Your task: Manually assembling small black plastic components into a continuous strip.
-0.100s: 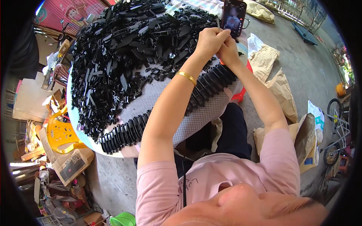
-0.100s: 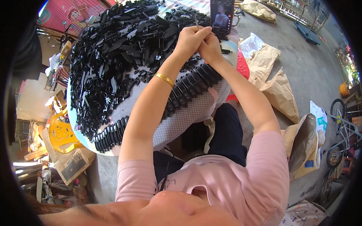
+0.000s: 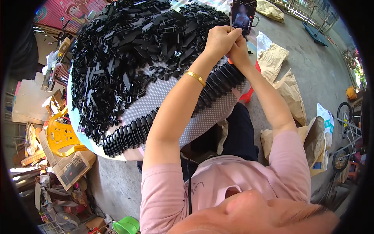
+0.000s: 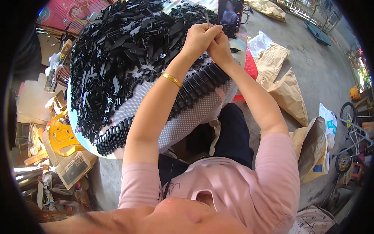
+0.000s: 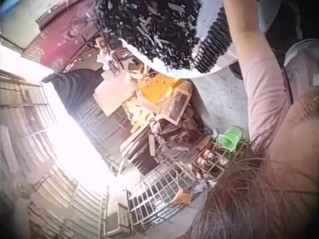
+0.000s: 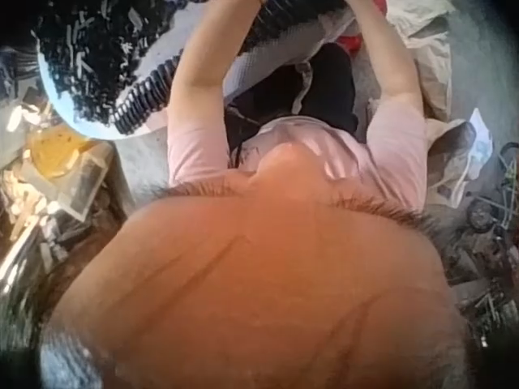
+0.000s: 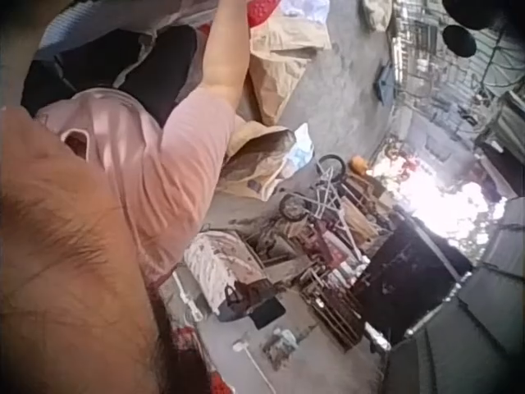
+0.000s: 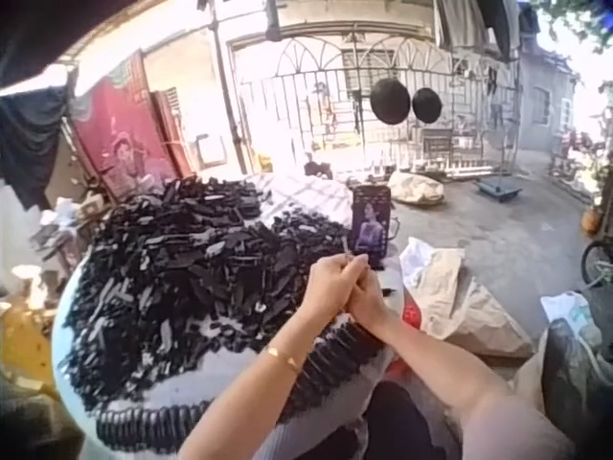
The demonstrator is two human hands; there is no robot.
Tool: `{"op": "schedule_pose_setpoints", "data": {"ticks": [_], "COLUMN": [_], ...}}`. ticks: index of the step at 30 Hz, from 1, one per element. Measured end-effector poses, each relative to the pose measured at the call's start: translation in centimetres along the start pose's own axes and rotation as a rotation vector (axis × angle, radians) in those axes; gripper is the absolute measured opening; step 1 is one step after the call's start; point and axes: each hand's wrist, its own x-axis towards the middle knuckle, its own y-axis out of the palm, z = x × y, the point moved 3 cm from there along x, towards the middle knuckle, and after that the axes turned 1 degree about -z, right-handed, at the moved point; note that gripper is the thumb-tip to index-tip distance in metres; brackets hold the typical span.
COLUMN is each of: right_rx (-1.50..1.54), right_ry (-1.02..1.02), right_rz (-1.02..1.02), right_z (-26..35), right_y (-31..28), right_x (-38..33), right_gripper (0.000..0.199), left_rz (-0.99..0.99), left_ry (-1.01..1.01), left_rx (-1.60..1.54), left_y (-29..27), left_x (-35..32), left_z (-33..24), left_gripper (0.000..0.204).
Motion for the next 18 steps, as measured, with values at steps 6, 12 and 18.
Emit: {"op": "schedule_pose_setpoints", "data": {"ticks": [6, 12, 18], "right_rx": [-0.236, -0.299, -0.213], "right_ry": [-0.169, -0.281, -0.126], "right_rz": [0.131, 0.166, 0.121], "right_z": [0.3, 1.5, 1.3], "right_y": [1.3, 1.8, 2.4], "right_x": [0.5, -0.4, -1.8], "right_gripper": [0.022, 0.018, 0.019], "left_rz": [-0.092, -0.141, -0.093], "left_ry": [0.044, -0.021, 0.051], "left_rx": [-0.118, -0.241, -0.004], "left_y": [-0.8, -1.2, -2.2], "left_x": [0.2, -1.8, -3.3], "left_z": [2.5, 1.6, -0.3], "left_gripper": [0.029, 0.028, 0.03]}}
